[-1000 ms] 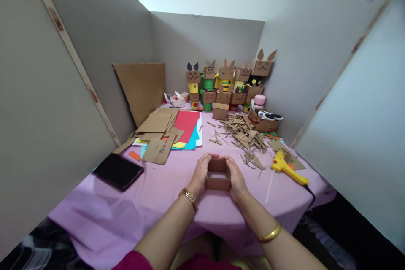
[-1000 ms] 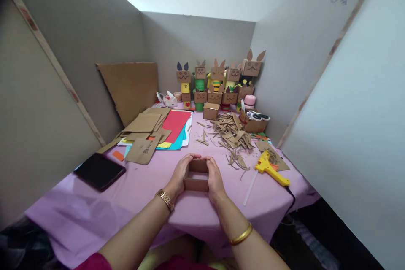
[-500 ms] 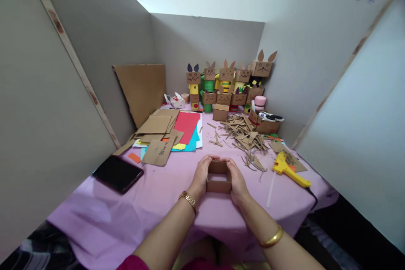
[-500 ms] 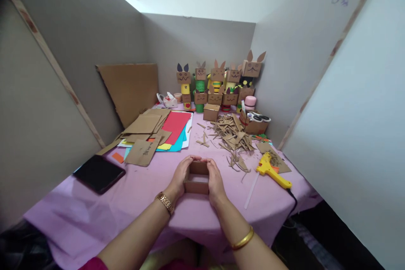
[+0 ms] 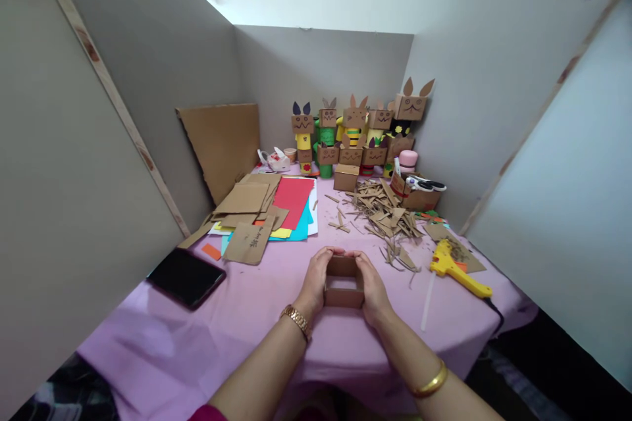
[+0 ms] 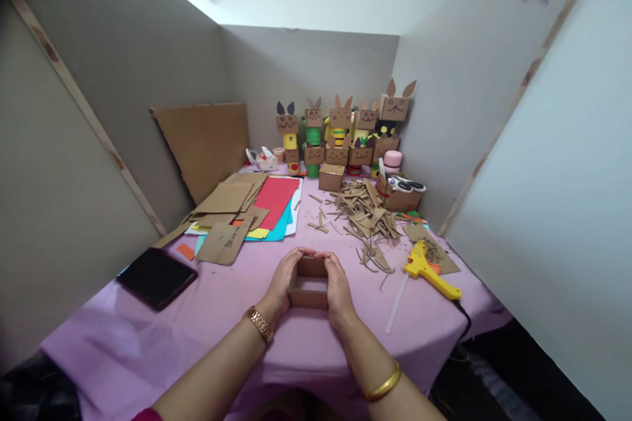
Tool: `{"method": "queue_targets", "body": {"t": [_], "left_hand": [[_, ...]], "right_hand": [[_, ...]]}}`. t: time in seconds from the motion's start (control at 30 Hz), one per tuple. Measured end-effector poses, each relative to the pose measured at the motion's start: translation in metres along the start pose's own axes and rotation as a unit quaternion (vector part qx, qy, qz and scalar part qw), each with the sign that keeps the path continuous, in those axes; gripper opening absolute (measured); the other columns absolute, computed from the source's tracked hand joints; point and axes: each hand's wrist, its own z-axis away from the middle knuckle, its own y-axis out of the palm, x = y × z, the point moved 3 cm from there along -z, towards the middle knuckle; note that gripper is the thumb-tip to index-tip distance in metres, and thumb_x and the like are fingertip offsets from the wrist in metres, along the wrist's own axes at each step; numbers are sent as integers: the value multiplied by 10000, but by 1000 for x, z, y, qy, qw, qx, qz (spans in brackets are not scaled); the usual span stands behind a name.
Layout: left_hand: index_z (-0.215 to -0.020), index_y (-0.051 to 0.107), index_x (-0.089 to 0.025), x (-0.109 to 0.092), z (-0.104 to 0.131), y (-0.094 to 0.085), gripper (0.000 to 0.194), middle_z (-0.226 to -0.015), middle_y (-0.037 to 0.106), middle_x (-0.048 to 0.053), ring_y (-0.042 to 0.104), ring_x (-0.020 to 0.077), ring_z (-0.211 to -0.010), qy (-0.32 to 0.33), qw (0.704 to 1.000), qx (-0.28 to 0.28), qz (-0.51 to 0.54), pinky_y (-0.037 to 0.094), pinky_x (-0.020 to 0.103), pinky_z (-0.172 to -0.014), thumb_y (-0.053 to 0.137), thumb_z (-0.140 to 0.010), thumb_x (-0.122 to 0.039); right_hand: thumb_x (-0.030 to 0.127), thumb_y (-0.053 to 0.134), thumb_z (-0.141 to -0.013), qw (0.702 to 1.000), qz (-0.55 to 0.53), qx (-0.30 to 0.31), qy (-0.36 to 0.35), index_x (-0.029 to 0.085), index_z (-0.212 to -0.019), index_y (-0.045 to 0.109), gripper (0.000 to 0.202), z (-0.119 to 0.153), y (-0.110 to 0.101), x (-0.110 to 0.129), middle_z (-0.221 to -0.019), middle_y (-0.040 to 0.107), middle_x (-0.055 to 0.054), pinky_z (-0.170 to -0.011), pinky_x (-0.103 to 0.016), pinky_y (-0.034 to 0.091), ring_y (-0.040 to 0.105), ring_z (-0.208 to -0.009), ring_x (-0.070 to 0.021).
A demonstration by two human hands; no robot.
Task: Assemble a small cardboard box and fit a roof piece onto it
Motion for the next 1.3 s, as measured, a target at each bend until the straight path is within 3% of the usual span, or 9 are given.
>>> {"method": "queue_targets", "body": {"t": [0.87, 1.03, 1.3], "left_hand": [[-823, 611, -145, 4, -1, -2, 321, -843, 644, 24, 605, 177, -846, -4, 1000, -3, 26, 447, 398, -822, 477, -886, -430], [-834, 609, -146, 1, 1, -3, 319, -839, 641, 23, 605, 179, -848, -7, 999, -26, 39, 448, 401, -824, 479, -883, -433], [-1008, 630, -153, 3, 2, -7, 344, -1106, 647, 74, 554, 220, -1083, -17, 998, 1, 52, 326, 475, -998, 487, -876, -437]], "right_hand": [[330, 469, -806, 1000, 6, 8, 9, 263, -817, 612, 158, -2, 1, -1, -888, 644, 14, -856, -312, 380, 535, -938, -218], [354, 475, -815, 1000, 2, 26, 7, 269, -847, 614, 166, -2, 3, -2, -897, 641, 16, -861, -318, 391, 538, -948, -215], [367, 472, -830, 999, -10, 42, 7, 261, -966, 631, 234, -3, 5, -1, -1017, 675, -6, -921, -361, 389, 561, -1005, -223]]}}
